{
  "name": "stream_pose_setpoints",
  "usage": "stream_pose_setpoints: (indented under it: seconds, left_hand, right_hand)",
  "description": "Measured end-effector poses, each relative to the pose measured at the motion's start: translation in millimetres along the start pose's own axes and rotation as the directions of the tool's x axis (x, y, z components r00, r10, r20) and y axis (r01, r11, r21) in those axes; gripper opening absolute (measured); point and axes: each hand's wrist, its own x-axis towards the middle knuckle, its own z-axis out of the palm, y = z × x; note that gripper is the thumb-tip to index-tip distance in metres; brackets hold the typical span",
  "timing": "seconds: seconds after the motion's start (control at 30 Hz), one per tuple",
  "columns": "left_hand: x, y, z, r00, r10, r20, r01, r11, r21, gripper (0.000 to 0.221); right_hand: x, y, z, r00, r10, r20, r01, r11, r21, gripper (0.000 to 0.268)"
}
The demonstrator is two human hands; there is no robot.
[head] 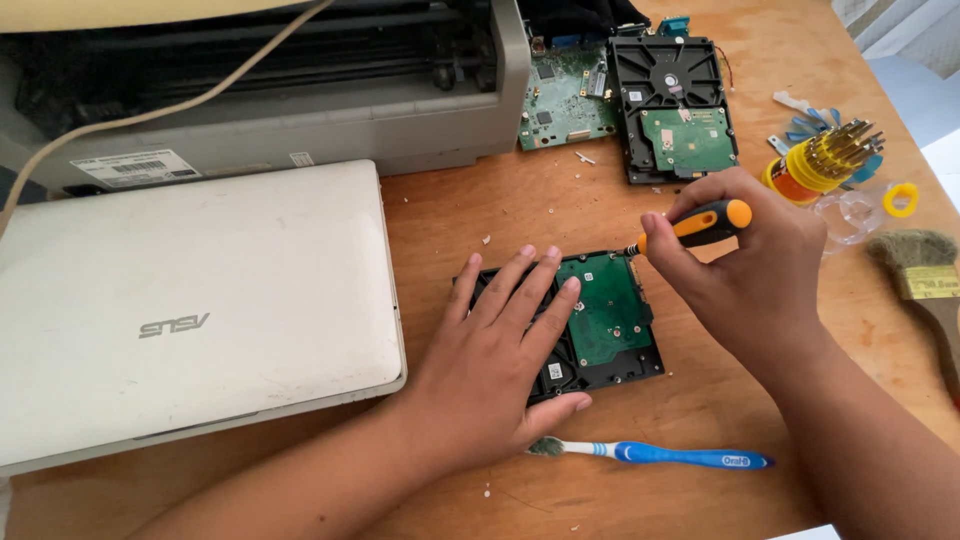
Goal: Unscrew the controller board from a hard disk drive using a precision screwdriver.
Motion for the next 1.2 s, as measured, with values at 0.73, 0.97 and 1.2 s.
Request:
stream_pose_setpoints:
  seconds: [0.73,0.97,1.2]
  left_hand:
    - [1,0,-1,1.000,0.004,0.018,-0.004,1.000,0.010,0.088]
    - [1,1,-1,1.000,0.005,0.006,-0.005,1.000,0.020,0.088]
    - [-1,2,1,1.000,-0.001,0.009,0.001,1.000,0.019,0.089]
  right_hand:
    - [11,-11,-19,0.960,0.041,0.278,-0.088,0.983,0.161,0.014]
    - [17,-17,-12,0.949,0.213,0.232,-0.224,0.974,0.024,0.018]
    - [23,-11,-8,0.956,0.226,0.186,-0.219,0.974,-0.056,0.025]
